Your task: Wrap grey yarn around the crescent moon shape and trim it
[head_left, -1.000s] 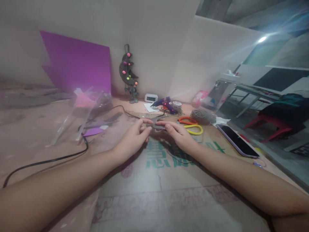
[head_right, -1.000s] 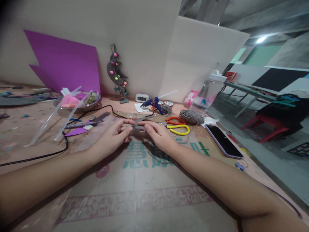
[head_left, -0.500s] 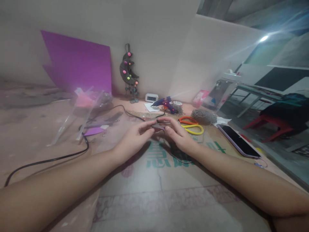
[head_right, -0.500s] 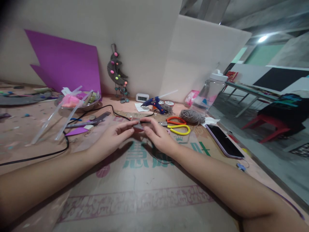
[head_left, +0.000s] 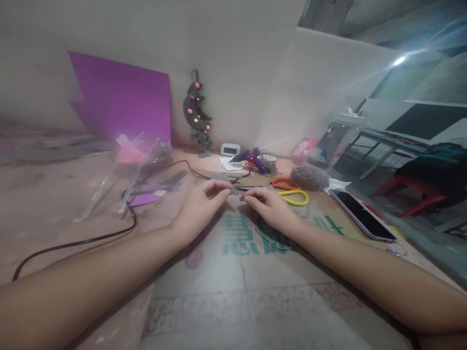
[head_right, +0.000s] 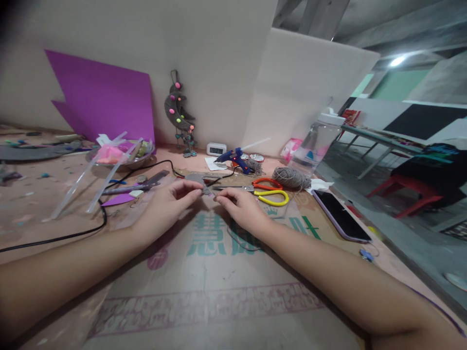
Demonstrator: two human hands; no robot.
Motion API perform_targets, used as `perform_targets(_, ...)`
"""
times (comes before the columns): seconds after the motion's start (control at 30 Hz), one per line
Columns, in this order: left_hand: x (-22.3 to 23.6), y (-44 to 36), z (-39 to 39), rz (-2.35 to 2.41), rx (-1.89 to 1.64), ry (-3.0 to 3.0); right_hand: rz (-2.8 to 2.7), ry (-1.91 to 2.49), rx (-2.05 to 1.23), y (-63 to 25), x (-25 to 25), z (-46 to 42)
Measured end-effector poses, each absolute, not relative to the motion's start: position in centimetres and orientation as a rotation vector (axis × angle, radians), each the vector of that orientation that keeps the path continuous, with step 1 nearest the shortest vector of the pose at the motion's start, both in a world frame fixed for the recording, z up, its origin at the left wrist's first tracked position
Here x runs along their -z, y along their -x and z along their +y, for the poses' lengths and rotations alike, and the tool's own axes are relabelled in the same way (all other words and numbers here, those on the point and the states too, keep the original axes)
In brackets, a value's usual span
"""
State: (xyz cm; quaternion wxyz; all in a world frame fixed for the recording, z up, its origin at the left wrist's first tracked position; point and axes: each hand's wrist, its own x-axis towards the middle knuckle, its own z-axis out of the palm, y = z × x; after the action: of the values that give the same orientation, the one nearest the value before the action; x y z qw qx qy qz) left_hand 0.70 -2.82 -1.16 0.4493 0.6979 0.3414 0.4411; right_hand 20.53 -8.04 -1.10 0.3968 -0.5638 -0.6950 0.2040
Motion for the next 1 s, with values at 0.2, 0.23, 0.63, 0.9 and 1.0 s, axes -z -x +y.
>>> perform_targets(0.2, 0.9, -0.7, -3.0, 0.885, -1.028, -1.764, -1.942, 1.371, -0.098, -20.3, 0.6, -9.0)
perform_targets(0.23, 0.9, -0.7, -3.1, 0.886, -1.018, -1.772, -1.995, 1.341, -0.051, -20.1, 0.6, -9.2)
perform_targets(0.63, 0.7, -0.9, -3.7, 0.832, -0.976, -1.824, -2.377, 1.077, 0.451, -19.3, 0.5, -10.1)
perform_targets(0.9, 0.9, -0.8, -4.3, 0.718, -0.846, -2.038, -2.095, 1.243, 0.125, -19.8, 0.3, -10.0)
perform_targets(1.0, 1.1, -0.9, -4.3, 0.684, -0.847, -2.047, -2.011, 1.292, 0.021, -19.8, 0.3, -9.7)
